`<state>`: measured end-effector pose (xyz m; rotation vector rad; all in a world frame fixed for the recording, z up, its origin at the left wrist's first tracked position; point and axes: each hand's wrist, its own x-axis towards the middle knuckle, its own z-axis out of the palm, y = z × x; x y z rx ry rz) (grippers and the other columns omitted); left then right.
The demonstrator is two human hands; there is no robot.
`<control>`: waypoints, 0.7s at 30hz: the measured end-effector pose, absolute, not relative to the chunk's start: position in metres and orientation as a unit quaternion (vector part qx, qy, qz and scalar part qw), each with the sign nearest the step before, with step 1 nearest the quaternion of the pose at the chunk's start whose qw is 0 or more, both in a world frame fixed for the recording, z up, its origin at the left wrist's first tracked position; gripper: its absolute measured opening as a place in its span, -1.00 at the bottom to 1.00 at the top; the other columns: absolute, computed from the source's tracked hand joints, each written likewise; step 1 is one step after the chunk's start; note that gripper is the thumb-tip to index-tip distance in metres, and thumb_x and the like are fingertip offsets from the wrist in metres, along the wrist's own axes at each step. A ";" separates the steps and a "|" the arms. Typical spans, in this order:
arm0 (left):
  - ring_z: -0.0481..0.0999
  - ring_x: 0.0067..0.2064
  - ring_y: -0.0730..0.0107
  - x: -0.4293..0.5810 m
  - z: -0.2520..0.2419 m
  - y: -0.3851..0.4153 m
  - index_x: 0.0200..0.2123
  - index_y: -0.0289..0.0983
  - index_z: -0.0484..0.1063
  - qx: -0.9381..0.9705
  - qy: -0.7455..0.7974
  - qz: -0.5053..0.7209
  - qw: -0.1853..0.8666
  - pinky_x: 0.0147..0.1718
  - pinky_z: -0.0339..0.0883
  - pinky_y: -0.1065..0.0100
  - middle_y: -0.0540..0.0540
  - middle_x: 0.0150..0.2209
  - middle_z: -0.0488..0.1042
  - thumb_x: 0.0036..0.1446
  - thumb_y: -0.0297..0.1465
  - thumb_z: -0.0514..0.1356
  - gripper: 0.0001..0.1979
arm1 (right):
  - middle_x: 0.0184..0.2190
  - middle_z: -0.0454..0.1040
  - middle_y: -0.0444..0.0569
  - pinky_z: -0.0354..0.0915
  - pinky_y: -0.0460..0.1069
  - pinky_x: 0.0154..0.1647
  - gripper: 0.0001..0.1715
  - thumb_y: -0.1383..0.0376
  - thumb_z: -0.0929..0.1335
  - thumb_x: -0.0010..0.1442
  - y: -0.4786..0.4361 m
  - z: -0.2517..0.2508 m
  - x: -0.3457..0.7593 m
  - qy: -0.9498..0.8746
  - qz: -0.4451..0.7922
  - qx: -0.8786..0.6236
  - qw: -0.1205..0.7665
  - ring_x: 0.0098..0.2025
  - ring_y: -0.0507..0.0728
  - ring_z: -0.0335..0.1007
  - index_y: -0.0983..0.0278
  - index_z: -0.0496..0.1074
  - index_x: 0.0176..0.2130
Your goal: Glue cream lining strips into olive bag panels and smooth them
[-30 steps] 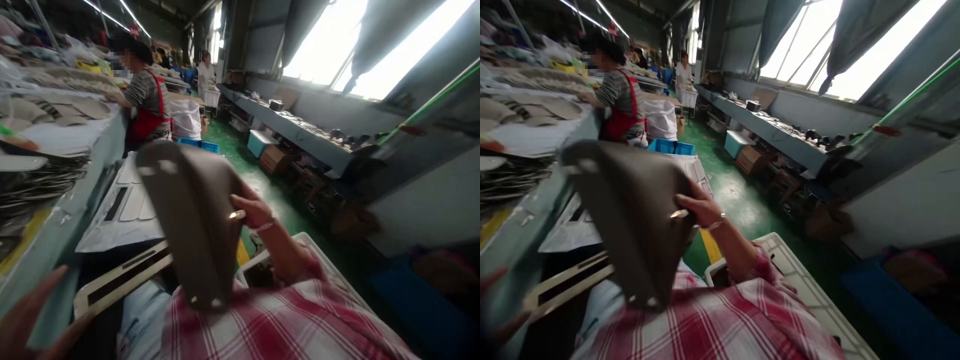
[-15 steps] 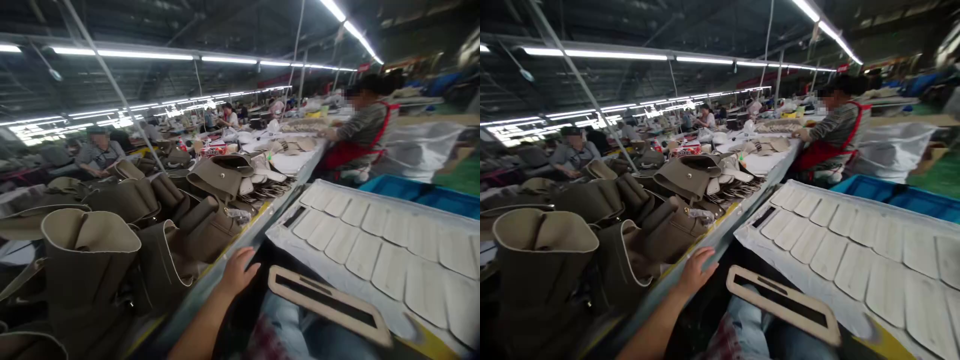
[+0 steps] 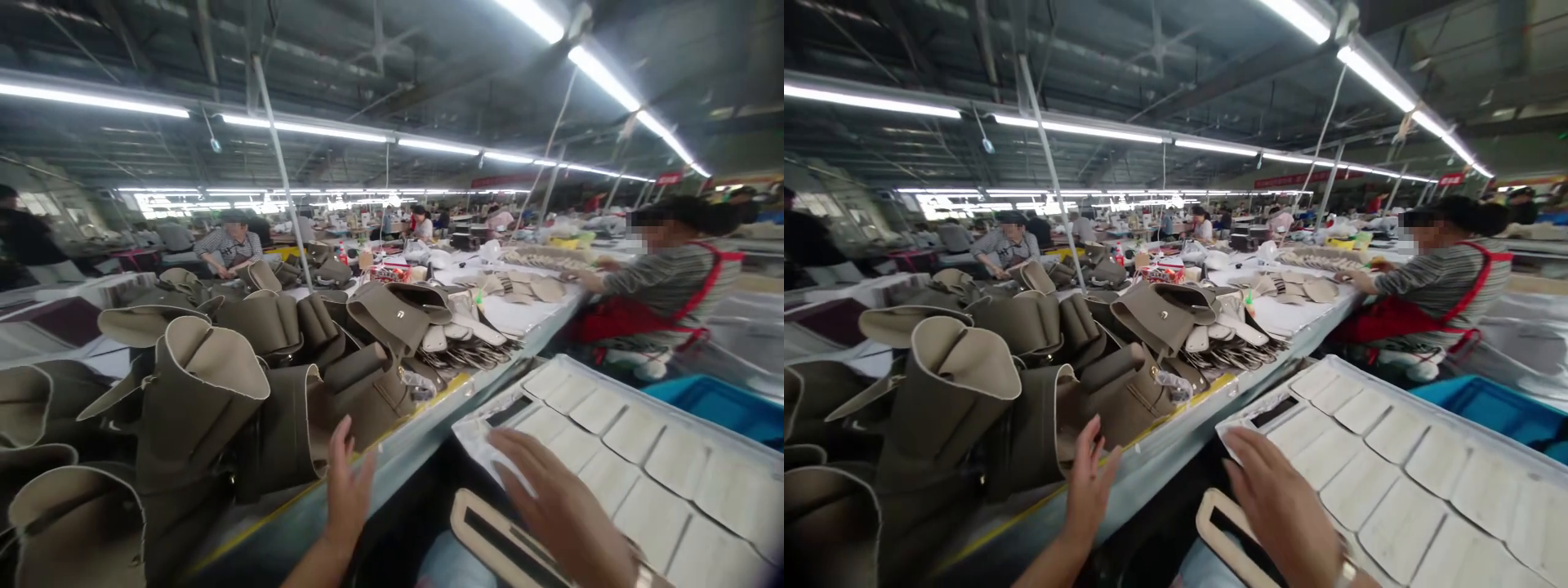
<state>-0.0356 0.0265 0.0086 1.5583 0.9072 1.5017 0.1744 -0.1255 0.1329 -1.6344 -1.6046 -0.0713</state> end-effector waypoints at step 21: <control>0.50 -0.35 0.21 -0.057 -0.019 0.070 -0.41 -0.19 0.53 0.735 0.294 0.504 0.347 -0.24 0.37 0.20 -0.11 -0.46 0.51 0.13 -0.29 0.13 -0.81 | -0.31 0.51 0.12 0.26 -0.01 -0.14 -0.74 0.29 0.34 0.09 0.107 0.165 0.120 -0.569 0.125 -0.753 0.307 -0.20 0.19 0.43 0.43 0.47 -0.24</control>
